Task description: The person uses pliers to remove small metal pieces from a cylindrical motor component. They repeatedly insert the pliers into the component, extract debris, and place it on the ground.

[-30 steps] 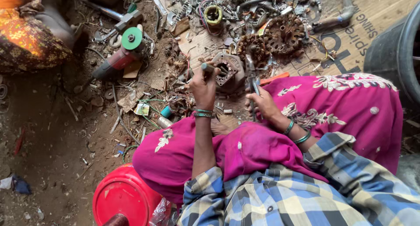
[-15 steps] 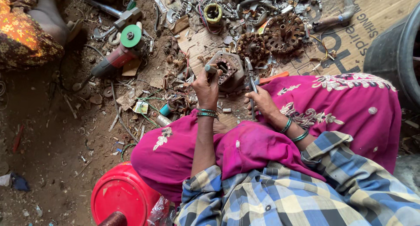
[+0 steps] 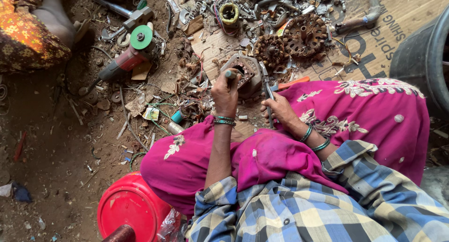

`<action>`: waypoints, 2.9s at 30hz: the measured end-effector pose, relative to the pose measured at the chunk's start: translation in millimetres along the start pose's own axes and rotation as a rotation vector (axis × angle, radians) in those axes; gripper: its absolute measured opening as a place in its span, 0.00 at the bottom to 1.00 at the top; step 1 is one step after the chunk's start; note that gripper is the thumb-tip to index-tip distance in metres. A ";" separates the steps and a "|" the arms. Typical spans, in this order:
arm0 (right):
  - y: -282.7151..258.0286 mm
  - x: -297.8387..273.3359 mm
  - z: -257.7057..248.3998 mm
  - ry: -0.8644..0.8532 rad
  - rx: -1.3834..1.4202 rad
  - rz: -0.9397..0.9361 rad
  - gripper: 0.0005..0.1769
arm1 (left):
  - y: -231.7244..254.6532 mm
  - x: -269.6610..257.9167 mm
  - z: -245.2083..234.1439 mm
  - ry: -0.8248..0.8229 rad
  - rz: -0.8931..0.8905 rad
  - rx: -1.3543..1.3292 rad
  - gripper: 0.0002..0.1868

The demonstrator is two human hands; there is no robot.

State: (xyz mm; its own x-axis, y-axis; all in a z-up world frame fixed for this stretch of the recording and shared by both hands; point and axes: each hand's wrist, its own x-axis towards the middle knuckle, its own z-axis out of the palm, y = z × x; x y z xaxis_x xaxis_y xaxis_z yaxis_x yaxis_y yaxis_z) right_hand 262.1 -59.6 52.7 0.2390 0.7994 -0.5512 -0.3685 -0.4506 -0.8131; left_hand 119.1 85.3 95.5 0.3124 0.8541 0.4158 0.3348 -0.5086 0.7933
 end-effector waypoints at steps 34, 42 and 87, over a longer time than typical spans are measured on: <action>-100.0 -81.3 36.8 0.250 -0.830 -1.032 0.39 | -5.0 -0.5 6.2 -0.040 -0.115 -0.116 0.12; -182.9 -149.4 48.8 0.309 -0.864 -1.496 0.37 | -0.2 -2.5 6.3 -0.012 -0.005 -0.088 0.14; -140.1 -102.8 -74.1 1.197 -2.522 -1.351 0.17 | 7.7 19.7 28.2 -0.150 0.054 0.062 0.12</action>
